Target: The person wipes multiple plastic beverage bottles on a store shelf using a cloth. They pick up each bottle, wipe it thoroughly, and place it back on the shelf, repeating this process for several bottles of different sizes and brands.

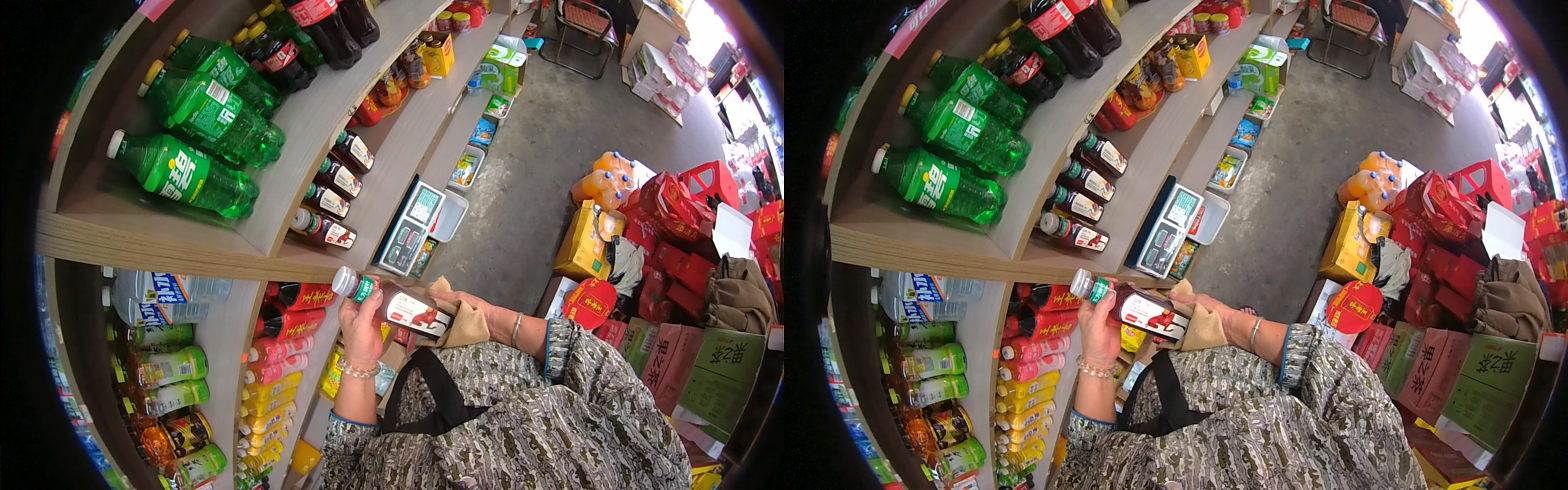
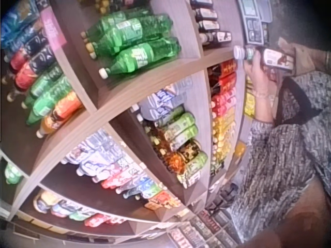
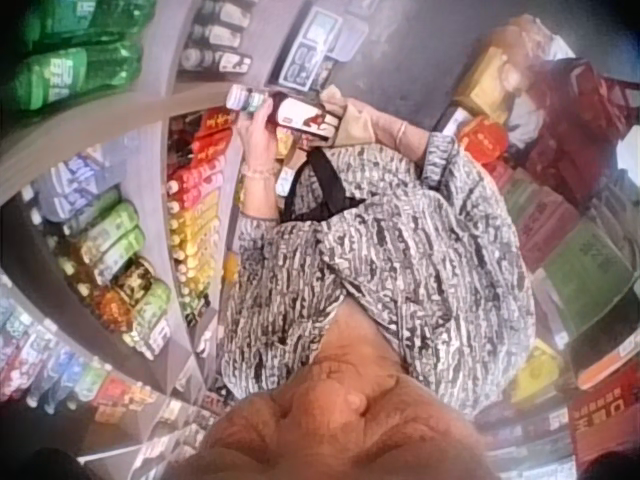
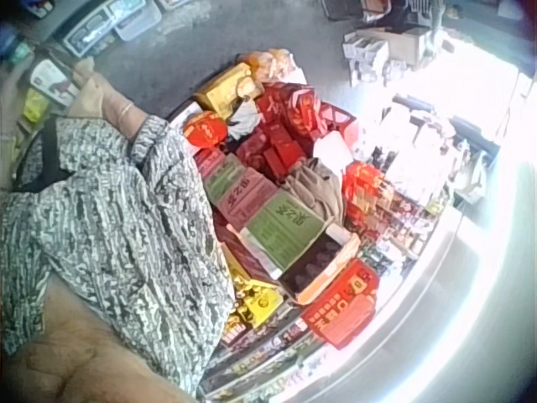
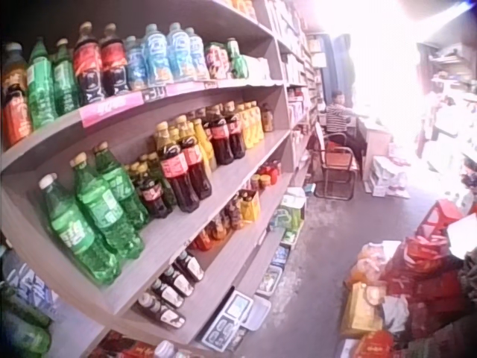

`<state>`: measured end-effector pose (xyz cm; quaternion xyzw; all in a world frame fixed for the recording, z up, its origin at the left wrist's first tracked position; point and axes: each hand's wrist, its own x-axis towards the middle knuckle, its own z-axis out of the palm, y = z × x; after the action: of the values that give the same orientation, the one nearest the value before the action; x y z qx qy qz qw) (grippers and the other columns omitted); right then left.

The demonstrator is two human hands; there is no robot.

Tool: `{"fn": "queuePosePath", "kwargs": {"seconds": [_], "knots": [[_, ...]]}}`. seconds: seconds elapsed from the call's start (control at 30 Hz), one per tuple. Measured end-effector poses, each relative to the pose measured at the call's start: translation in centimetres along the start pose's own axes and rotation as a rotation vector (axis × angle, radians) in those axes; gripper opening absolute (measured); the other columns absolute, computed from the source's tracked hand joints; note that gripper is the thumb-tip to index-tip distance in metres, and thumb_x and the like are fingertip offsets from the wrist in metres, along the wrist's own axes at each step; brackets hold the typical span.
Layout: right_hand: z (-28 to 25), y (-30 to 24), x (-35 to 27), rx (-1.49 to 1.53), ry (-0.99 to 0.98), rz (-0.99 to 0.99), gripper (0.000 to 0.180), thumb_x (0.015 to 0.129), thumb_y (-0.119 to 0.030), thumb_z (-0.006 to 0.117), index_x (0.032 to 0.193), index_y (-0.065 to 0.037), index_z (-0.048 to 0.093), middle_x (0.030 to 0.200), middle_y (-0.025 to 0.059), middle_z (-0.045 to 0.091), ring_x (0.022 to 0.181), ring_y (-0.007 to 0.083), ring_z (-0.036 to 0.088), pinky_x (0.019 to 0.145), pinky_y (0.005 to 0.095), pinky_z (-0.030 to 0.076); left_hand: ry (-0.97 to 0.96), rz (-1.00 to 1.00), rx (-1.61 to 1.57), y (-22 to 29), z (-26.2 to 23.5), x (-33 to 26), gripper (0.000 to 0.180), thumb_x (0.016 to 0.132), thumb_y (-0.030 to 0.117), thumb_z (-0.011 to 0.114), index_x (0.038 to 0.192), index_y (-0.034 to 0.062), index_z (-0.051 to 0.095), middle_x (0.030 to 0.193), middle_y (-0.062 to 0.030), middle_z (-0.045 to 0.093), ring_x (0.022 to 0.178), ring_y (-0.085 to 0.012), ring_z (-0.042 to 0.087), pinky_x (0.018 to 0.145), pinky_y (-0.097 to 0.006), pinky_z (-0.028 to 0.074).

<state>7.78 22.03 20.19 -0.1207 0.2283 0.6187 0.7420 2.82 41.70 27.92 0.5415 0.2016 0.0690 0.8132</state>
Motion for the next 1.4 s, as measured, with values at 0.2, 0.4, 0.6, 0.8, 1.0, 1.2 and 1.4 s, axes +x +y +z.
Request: {"fn": "queuePosePath", "kwargs": {"seconds": [0.2,0.4,0.6,0.8,1.0,1.2,1.4], "knots": [[0.2,0.0,-0.1,0.076,-0.055,0.012,0.043,0.099,-0.036,0.057,0.133,-0.01,0.049,0.123,0.0137,0.062,0.11,0.0301,0.063,0.097,0.0582,0.051,-0.016,-0.055,-0.092,-0.1,-0.9,0.7,0.025,0.092,0.005,0.059,0.116,0.0001,0.059,0.106,-0.0102,0.067,0.097,-0.0231,0.067,0.089,-0.037,0.054],[0.8,0.0,-1.0,-0.083,-0.073,-0.101,0.041,0.1,-0.034,0.057,0.132,-0.007,0.053,0.122,0.0089,0.066,0.11,0.0234,0.064,0.099,0.0534,0.05,-0.001,-0.014,-0.06,-0.3,-0.7,0.8,0.025,0.091,0.002,0.062,0.116,0.0015,0.06,0.105,-0.0075,0.066,0.098,-0.021,0.067,0.09,-0.036,0.054],[0.1,0.4,-0.8,-0.058,-0.149,-0.171,0.041,0.099,-0.034,0.06,0.127,-0.004,0.056,0.121,0.0066,0.065,0.108,0.0201,0.063,0.102,0.043,0.049,-0.019,0.001,-0.001,0.2,0.1,1.1,0.027,0.085,-0.003,0.072,0.11,0.0019,0.064,0.104,-0.0041,0.068,0.093,-0.0121,0.063,0.086,-0.027,0.051],[-4.2,1.0,1.8,-0.491,0.242,-0.488,0.057,0.078,-0.037,0.082,0.117,0.0,0.061,0.101,0.0106,0.071,0.091,0.0212,0.07,0.083,0.0364,0.057,0.073,0.266,0.346,0.4,2.3,1.9,0.021,0.082,0.0,0.075,0.102,-0.0007,0.067,0.094,-0.0048,0.068,0.083,-0.0111,0.063,0.078,-0.028,0.053],[-9.4,-1.0,1.5,-0.116,0.003,-0.373,0.033,0.094,-0.024,0.067,0.116,-0.003,0.058,0.107,0.0152,0.066,0.103,0.0301,0.064,0.093,0.0478,0.052,0.182,0.476,0.7,0.1,1.7,6.9,0.024,0.076,0.003,0.079,0.095,-0.0032,0.065,0.087,-0.0075,0.069,0.078,-0.0151,0.063,0.075,-0.032,0.052],[-13.3,-0.6,-1.9,0.096,0.01,-0.414,0.022,0.095,-0.021,0.065,0.108,-0.004,0.057,0.108,0.0171,0.065,0.107,0.0342,0.063,0.097,0.0524,0.05,0.13,0.619,0.806,0.2,0.8,13.7,0.034,0.071,0.006,0.081,0.098,-0.004,0.063,0.09,-0.0181,0.069,0.082,-0.0319,0.067,0.076,-0.041,0.052],[-20.4,0.4,0.0,0.117,0.121,-0.395,0.024,0.094,-0.021,0.065,0.107,-0.003,0.057,0.111,0.0168,0.065,0.107,0.0324,0.062,0.098,0.0485,0.049,0.141,0.534,0.794,-0.6,-0.4,20.7,0.038,0.067,0.0,0.082,0.103,-0.0015,0.068,0.098,-0.0128,0.072,0.088,-0.026,0.068,0.083,-0.037,0.052]]}}
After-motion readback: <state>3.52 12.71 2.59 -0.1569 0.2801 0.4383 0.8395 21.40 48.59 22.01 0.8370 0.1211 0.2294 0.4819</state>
